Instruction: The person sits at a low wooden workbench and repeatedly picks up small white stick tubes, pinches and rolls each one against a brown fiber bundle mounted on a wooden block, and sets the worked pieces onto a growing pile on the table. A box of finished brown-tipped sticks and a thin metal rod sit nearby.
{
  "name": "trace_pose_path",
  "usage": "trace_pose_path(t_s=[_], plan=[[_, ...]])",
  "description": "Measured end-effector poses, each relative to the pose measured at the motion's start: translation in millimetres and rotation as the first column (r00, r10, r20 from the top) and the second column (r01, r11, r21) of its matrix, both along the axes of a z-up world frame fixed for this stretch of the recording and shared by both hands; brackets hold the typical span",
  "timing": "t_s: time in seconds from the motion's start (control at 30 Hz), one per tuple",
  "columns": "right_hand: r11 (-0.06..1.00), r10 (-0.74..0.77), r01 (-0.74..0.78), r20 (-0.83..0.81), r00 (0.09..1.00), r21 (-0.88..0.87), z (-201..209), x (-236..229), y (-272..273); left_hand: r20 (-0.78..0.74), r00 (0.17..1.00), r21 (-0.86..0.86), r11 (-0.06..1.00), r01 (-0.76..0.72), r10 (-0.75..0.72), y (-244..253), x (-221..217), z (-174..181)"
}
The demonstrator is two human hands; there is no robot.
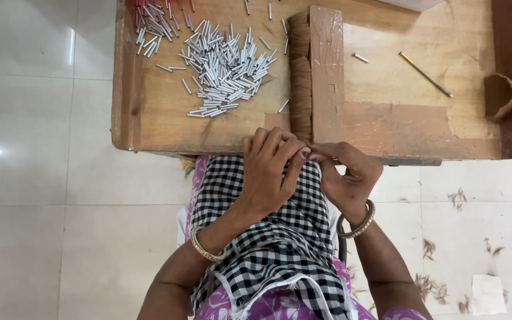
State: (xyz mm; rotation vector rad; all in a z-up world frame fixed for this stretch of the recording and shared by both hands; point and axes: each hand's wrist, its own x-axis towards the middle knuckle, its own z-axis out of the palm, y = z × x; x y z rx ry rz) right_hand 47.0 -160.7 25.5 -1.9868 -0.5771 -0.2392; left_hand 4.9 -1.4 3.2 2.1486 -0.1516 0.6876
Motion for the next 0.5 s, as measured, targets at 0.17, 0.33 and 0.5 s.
trace_pose_path(t_s=[0.17, 0.33, 0.5], plan=[[0.999, -0.010, 0.019, 0.277, 0.961, -0.033, 9.7, -2.8, 9.0, -0.085, 0.990, -0.339, 0.937, 0.082, -0.117, 11.8, -7.8, 2.2], [0.992, 0.048, -0.013, 0.285, 0.957, -0.124, 18.9, -6.7, 14.3, -0.166, 0.973, -0.501, 0.864, 0.059, -0.163, 14.7, -8.9, -10.3], [0.978, 0.188, -0.190, 0.025, 0.982, 0.084, -10.5, -4.0, 15.6, -0.208, 0.975, -0.498, 0.866, -0.034, -0.081, 22.2, -15.6, -15.8]])
